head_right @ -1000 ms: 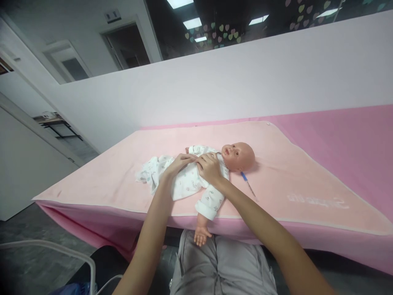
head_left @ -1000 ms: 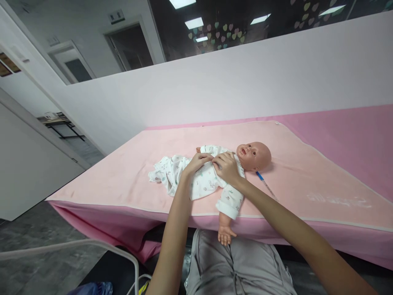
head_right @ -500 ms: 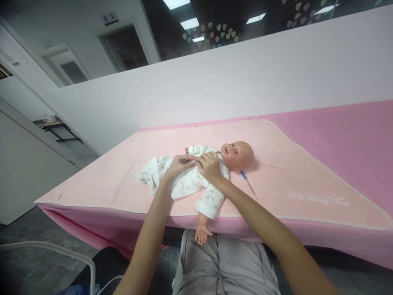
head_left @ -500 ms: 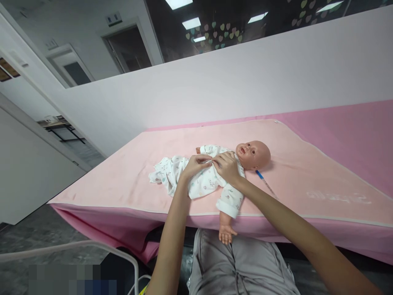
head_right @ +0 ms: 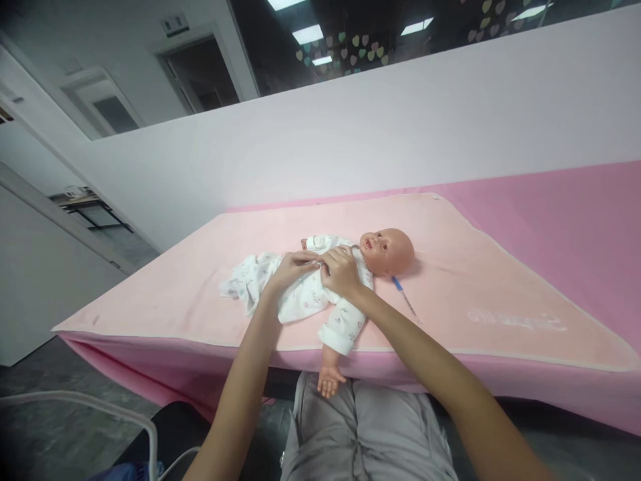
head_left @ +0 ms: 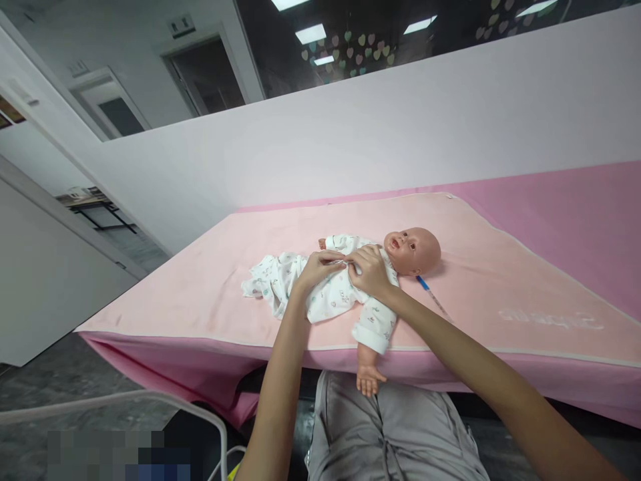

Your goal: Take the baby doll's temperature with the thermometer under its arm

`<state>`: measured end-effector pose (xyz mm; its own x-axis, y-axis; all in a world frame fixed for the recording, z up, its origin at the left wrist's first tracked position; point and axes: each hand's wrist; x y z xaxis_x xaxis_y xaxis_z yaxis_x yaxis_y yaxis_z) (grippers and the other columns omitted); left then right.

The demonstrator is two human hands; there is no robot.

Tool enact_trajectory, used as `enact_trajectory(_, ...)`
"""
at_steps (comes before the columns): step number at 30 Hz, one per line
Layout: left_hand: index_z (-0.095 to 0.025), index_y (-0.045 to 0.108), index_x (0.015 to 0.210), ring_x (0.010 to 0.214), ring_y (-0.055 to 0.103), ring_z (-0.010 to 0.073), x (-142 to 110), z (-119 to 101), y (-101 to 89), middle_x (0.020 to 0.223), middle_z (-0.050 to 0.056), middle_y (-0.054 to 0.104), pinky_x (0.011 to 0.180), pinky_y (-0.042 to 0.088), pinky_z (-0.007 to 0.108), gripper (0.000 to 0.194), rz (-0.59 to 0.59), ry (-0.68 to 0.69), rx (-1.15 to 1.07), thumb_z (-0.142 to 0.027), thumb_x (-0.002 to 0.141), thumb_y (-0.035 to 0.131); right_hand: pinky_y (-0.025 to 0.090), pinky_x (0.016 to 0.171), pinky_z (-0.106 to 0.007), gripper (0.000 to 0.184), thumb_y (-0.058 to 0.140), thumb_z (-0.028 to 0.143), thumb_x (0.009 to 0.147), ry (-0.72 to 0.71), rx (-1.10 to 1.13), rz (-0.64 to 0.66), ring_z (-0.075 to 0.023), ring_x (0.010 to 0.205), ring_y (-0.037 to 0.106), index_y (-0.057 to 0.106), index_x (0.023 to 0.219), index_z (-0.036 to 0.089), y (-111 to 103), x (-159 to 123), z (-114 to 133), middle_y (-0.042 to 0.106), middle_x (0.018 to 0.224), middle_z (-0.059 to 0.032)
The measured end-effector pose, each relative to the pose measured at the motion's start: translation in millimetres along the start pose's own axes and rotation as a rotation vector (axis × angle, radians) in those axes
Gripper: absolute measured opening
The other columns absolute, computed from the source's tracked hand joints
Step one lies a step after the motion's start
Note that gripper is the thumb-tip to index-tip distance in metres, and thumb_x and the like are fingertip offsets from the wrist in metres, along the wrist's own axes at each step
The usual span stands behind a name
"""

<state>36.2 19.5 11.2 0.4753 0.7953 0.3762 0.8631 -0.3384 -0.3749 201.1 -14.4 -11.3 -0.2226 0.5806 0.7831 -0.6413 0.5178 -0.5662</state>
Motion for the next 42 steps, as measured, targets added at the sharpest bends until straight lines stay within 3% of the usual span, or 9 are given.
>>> enact_trajectory(18, -0.018, 0.072, 0.084, 0.096, 0.060, 0.0223, 1.8, 1.9, -0.1, 0.097, 0.010, 0.067, 0.087, 0.046, 0.036, 0.019, -0.014, 0.003, 0.016, -0.030, 0.070, 0.067, 0.033, 0.083, -0.038, 0.020, 0.043, 0.005, 0.074, -0.084, 0.008, -0.024, -0.0201, 0.079, 0.051, 0.058, 0.079, 0.018, -0.3, 0.3, -0.7, 0.061, 0.075, -0.0055)
enact_trajectory(42, -0.016, 0.070, 0.078, 0.087, 0.061, 0.0205, -0.1, -5.9, 4.4, 0.088, 0.007, 0.069, 0.080, 0.047, 0.031, 0.022, -0.042, 0.007, 0.067, -0.036, 0.072, 0.062, 0.031, 0.084, -0.037, 0.025, 0.034, 0.007, 0.085, -0.079, 0.009, -0.026, -0.0178, 0.083, 0.049, 0.056, 0.085, 0.019, 1.9, -0.9, -2.0, 0.060, 0.082, -0.0059)
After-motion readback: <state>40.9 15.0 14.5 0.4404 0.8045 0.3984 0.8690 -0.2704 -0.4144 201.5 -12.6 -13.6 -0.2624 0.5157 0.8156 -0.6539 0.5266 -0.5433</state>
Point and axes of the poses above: each hand's wrist, its own x-axis towards the middle knuckle, its own y-axis out of the palm, z = x × y
